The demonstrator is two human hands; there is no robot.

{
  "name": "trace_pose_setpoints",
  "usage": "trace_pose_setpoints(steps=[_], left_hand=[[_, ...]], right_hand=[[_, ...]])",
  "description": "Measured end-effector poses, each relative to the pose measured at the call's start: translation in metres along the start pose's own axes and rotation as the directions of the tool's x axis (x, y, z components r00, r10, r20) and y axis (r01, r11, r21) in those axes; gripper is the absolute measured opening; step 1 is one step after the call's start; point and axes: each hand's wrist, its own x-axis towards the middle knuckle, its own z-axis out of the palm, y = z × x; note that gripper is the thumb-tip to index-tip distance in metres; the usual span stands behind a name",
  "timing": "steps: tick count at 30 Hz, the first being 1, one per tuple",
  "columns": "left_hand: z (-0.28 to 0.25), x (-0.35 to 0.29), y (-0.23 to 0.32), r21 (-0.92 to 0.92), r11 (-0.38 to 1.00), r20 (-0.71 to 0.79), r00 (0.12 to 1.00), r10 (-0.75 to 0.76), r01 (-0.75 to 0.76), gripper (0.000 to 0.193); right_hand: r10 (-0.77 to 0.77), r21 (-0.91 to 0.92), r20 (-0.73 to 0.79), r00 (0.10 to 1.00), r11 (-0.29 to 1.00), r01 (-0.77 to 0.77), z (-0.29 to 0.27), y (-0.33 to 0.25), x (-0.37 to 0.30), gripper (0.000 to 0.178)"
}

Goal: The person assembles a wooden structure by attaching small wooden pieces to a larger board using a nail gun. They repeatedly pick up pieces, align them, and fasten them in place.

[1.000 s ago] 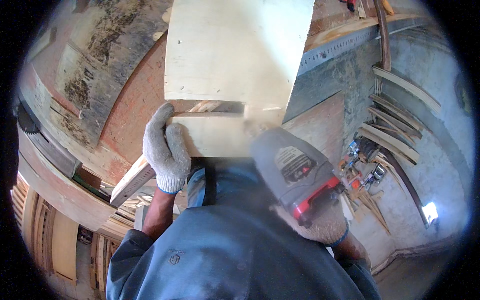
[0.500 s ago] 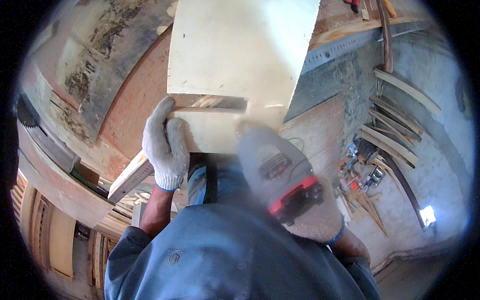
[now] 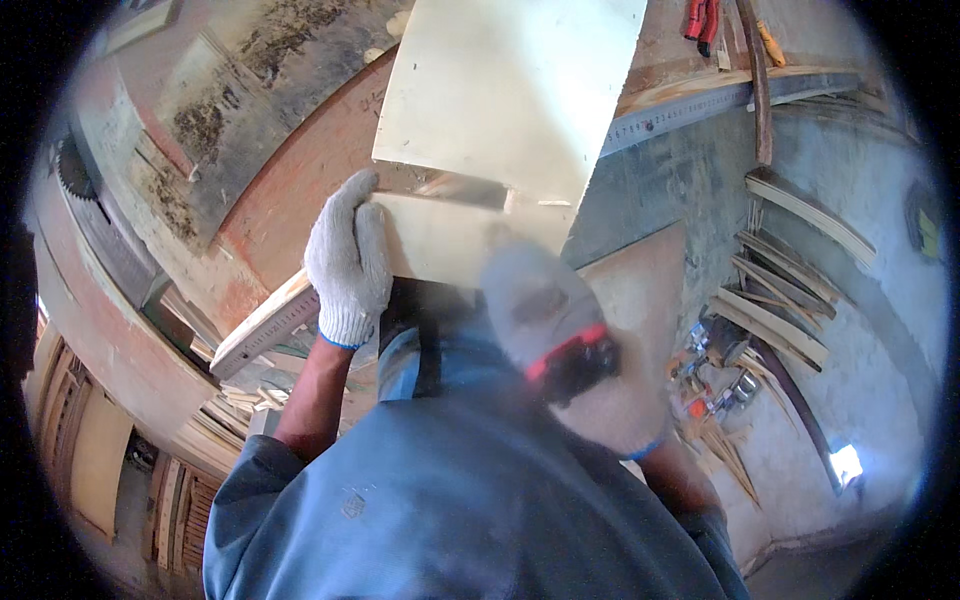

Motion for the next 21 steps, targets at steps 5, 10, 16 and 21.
trace_pose_setpoints(steps=[5,10,16,21], left_hand=[[0.014,-0.001,0.023,0.151,0.988,-0.013,1.000,-0.008,0.010,0.029],[0.041,-0.009,0.047,0.232,0.973,-0.020,1.000,-0.005,0.010,0.028],[0.052,-0.011,0.043,0.221,0.975,-0.099,0.995,0.012,0.010,0.028],[0.051,-0.013,0.042,0.206,0.978,-0.111,0.993,0.043,-0.019,0.026]], right_hand=[[-0.099,0.017,-0.062,0.993,0.995,0.100,-0.018,0.010,-0.002,0.051],[-0.059,-0.109,-0.014,0.998,0.992,0.057,-0.030,0.032,-0.002,0.052],[-0.170,-0.136,-0.026,0.985,0.977,0.165,-0.041,0.031,0.014,0.040],[-0.087,0.037,0.138,0.987,0.996,0.083,-0.052,0.008,0.027,0.053]])
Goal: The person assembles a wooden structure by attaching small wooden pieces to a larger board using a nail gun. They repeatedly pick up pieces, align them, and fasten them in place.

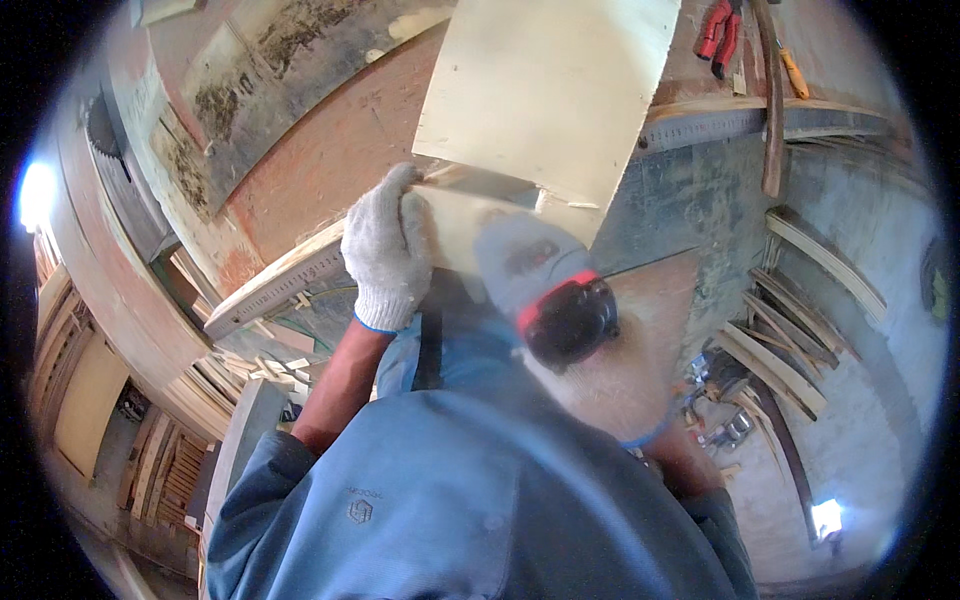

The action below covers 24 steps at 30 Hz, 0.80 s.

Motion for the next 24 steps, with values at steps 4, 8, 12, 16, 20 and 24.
trace_pose_setpoints(steps=[4,8,12,16,20,24], left_hand=[[0.002,0.001,-0.002,-0.045,0.999,-0.008,1.000,-0.008,0.008,0.025],[0.004,0.003,-0.006,-0.083,0.997,-0.022,1.000,0.004,-0.006,0.025],[0.005,0.004,-0.008,-0.122,0.992,-0.074,0.997,0.012,-0.021,0.035],[-0.016,0.013,-0.008,-0.197,0.977,0.110,0.992,-0.059,0.080,0.032],[-0.056,0.019,-0.043,-0.067,0.987,0.240,0.963,-0.126,0.146,0.032],[-0.073,0.027,-0.074,-0.053,0.976,0.266,0.945,-0.191,0.212,0.022]], right_hand=[[0.080,0.018,0.001,0.997,0.997,-0.080,0.006,-0.007,0.002,0.050],[0.134,-0.022,-0.084,0.987,0.990,-0.137,0.026,-0.013,-0.005,0.048],[0.098,-0.183,-0.094,0.991,0.976,-0.114,0.043,-0.014,-0.008,0.047],[0.261,0.062,-0.275,0.925,0.965,-0.253,0.046,-0.034,-0.003,0.024],[0.358,0.320,-0.280,0.891,0.910,-0.264,0.049,-0.051,0.000,0.012],[0.367,0.349,-0.254,0.895,0.898,-0.269,0.054,-0.063,0.005,0.009]])
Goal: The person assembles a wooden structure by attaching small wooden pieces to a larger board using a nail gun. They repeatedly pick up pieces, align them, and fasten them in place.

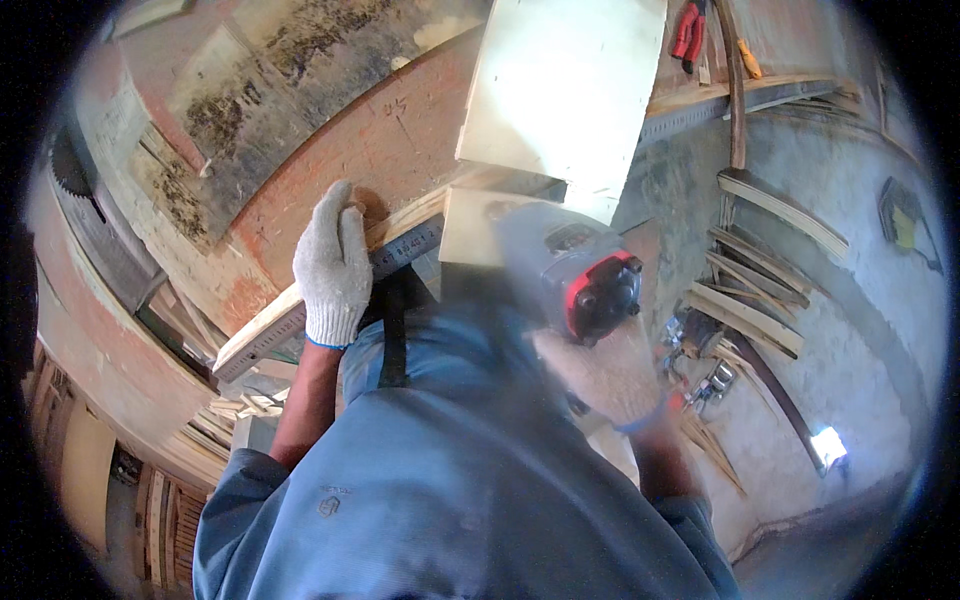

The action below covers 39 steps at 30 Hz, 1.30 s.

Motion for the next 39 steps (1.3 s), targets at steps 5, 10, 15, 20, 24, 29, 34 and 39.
trace_pose_setpoints(steps=[5,10,15,20,24,29,34,39], left_hand=[[0.003,0.002,0.003,0.065,0.998,0.051,0.999,0.000,-0.003,0.026],[0.003,0.003,0.000,0.057,0.998,0.064,0.998,-0.004,0.000,0.025],[0.005,0.007,0.001,0.074,0.997,0.115,0.993,-0.009,0.000,0.023],[0.006,0.004,-0.002,0.104,0.994,0.105,0.994,0.009,-0.020,0.022],[0.007,0.003,0.002,0.100,0.994,0.110,0.993,0.035,-0.046,0.023],[0.006,0.002,0.001,0.071,0.995,0.114,0.992,0.062,-0.071,0.030],[0.004,-0.005,0.009,-0.004,0.963,0.221,0.939,0.264,-0.270,0.060],[0.007,-0.008,0.028,-0.034,0.934,0.316,0.883,0.347,-0.354,0.074]], right_hand=[[0.073,-0.017,0.023,0.997,0.997,-0.073,0.010,-0.012,0.003,0.014],[-0.119,-0.279,0.058,0.991,0.951,0.130,0.007,-0.019,0.004,0.021],[-0.201,-0.342,0.100,0.974,0.913,0.224,0.002,-0.024,0.006,0.028],[0.037,-0.474,0.042,0.998,0.880,-0.013,0.008,0.002,0.001,0.035],[0.028,-0.425,0.126,0.992,0.905,0.028,0.003,-0.021,0.002,0.040],[-0.198,-0.471,0.036,0.980,0.861,0.191,0.013,0.003,0.005,0.046],[-0.157,-0.022,0.018,0.987,0.987,0.158,0.007,0.008,0.017,0.025],[0.045,0.326,-0.061,0.997,0.945,-0.023,-0.001,0.006,0.008,0.026]])
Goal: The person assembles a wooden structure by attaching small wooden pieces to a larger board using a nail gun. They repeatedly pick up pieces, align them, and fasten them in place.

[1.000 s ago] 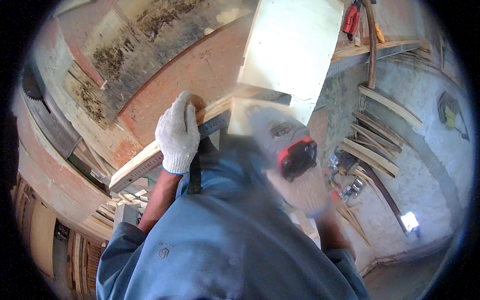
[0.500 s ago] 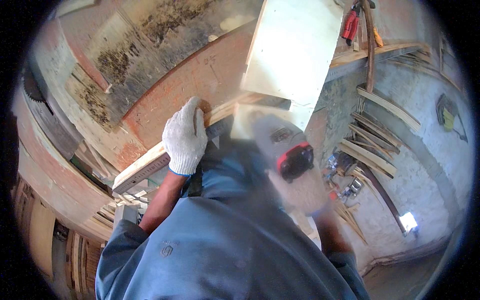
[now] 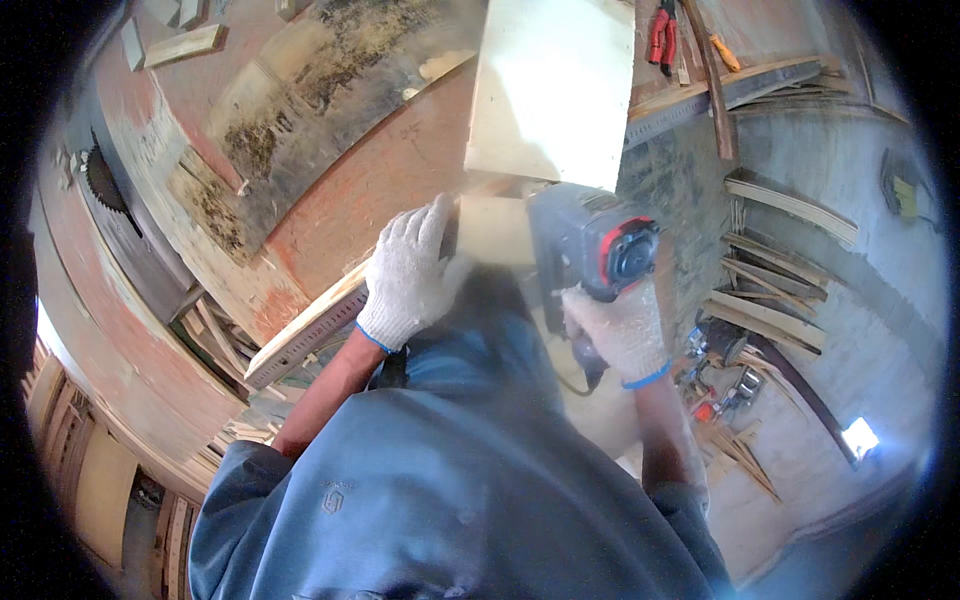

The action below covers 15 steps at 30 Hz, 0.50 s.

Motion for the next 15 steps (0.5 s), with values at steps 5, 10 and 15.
trace_pose_setpoints(steps=[5,10,15], left_hand=[[0.010,0.004,-0.006,0.054,0.992,-0.019,0.993,0.113,-0.112,0.077],[0.013,0.010,-0.008,0.090,0.990,-0.007,0.994,0.110,-0.108,0.072],[-0.001,0.044,-0.009,0.025,0.997,0.041,0.996,0.078,-0.079,0.083]], right_hand=[[-0.052,0.032,-0.076,0.996,0.998,0.054,-0.016,0.010,0.003,0.033],[-0.049,-0.011,-0.082,0.995,0.999,0.048,-0.018,0.006,0.000,0.027],[-0.073,0.010,-0.084,0.994,0.997,0.074,-0.016,0.007,0.003,0.025]])
